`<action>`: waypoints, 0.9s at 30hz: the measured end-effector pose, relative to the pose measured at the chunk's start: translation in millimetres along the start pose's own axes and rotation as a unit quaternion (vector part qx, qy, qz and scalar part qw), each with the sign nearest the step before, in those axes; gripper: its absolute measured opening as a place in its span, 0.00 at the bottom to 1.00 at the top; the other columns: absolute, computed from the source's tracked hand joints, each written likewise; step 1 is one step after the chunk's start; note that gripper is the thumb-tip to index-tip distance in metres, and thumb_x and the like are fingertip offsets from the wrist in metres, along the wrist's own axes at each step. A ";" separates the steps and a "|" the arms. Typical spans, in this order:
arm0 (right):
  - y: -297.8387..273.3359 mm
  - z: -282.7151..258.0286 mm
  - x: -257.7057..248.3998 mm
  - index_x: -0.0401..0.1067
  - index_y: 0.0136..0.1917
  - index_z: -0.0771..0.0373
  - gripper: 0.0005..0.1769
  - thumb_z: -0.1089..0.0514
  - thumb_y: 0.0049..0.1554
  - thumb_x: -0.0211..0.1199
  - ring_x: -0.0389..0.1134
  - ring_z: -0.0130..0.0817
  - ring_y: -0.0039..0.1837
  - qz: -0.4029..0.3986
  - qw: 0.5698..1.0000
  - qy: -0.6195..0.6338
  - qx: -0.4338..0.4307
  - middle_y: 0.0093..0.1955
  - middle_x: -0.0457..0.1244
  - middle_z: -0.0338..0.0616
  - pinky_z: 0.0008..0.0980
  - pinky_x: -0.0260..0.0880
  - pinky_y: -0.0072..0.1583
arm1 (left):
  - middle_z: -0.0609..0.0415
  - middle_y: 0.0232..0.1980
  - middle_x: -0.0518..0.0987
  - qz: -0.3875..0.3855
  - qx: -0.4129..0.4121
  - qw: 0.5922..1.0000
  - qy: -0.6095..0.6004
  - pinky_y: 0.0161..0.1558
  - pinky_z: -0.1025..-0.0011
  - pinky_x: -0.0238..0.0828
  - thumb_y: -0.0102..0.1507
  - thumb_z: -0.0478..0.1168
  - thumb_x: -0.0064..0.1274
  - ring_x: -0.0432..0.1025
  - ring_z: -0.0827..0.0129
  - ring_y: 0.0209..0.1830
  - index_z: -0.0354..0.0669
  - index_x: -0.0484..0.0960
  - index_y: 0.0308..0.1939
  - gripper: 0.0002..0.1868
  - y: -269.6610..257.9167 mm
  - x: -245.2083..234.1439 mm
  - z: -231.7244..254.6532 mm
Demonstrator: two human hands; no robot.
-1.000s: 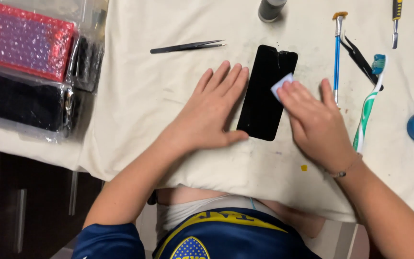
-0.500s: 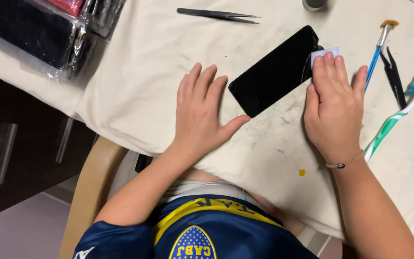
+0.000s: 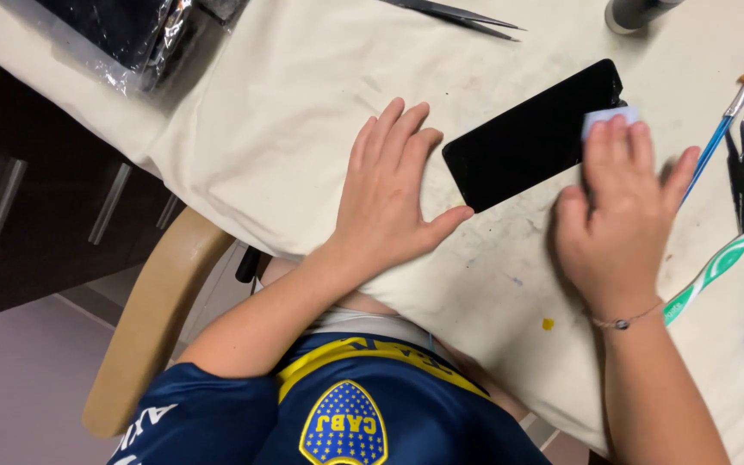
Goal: The person cleans the screen of a black smartphone with a white wipe. They then apply a liquid from a bottle to the phone's edges using a brush and place the device into a clear plastic bag.
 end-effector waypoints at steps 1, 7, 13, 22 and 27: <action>-3.0 -16.3 5.0 0.65 0.79 0.81 0.34 0.64 0.61 0.51 0.58 0.74 0.78 -0.003 1.000 0.000 -0.003 0.77 0.62 0.76 0.75 0.31 0.75 | 0.41 0.73 0.65 0.002 -0.004 1.000 -0.001 0.75 0.40 0.49 0.61 0.68 0.51 0.53 0.40 0.79 0.37 0.71 0.60 0.40 0.0 1.0 -1.5; 1.9 -45.8 17.0 0.64 0.78 0.62 0.33 0.57 0.62 0.43 0.60 0.55 0.79 -0.067 0.990 0.058 -0.109 0.78 0.61 0.54 0.73 0.35 0.77 | 0.40 0.85 0.41 -0.046 -0.070 0.993 0.089 0.84 0.43 0.38 0.58 0.77 0.55 0.35 0.42 0.87 0.41 0.52 0.80 0.61 -0.9 13.1 -10.3; 23.0 -50.5 22.9 0.59 0.81 0.72 0.41 0.61 0.55 0.46 0.52 0.68 0.82 -0.060 0.992 0.070 -0.092 0.82 0.55 0.66 0.78 0.25 0.75 | 0.38 0.85 0.33 -0.109 -0.126 0.978 0.124 0.83 0.47 0.26 0.53 0.79 0.70 0.26 0.44 0.86 0.41 0.38 0.83 0.76 4.8 16.3 -13.4; 27.9 -42.1 21.9 0.61 0.80 0.79 0.43 0.65 0.51 0.45 0.55 0.72 0.81 -0.039 0.994 0.065 -0.080 0.80 0.58 0.73 0.71 0.27 0.77 | 0.39 0.86 0.33 -0.101 -0.119 0.981 0.118 0.85 0.47 0.25 0.56 0.85 0.57 0.26 0.45 0.88 0.41 0.37 0.84 0.74 1.8 17.6 -14.5; 20.5 -65.1 29.8 0.60 0.81 0.61 0.39 0.56 0.56 0.46 0.54 0.48 0.83 -0.095 0.983 0.093 -0.126 0.81 0.57 0.53 0.70 0.33 0.78 | 0.39 0.86 0.33 -0.113 -0.119 0.978 0.132 0.85 0.47 0.27 0.54 0.79 0.68 0.27 0.46 0.88 0.41 0.37 0.83 0.76 5.3 15.0 -13.2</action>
Point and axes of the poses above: each hand's wrist, its own y-axis towards the middle knuckle, its own x-axis out of the palm, z = x × y, the point moved 5 cm from there along y, towards the middle knuckle
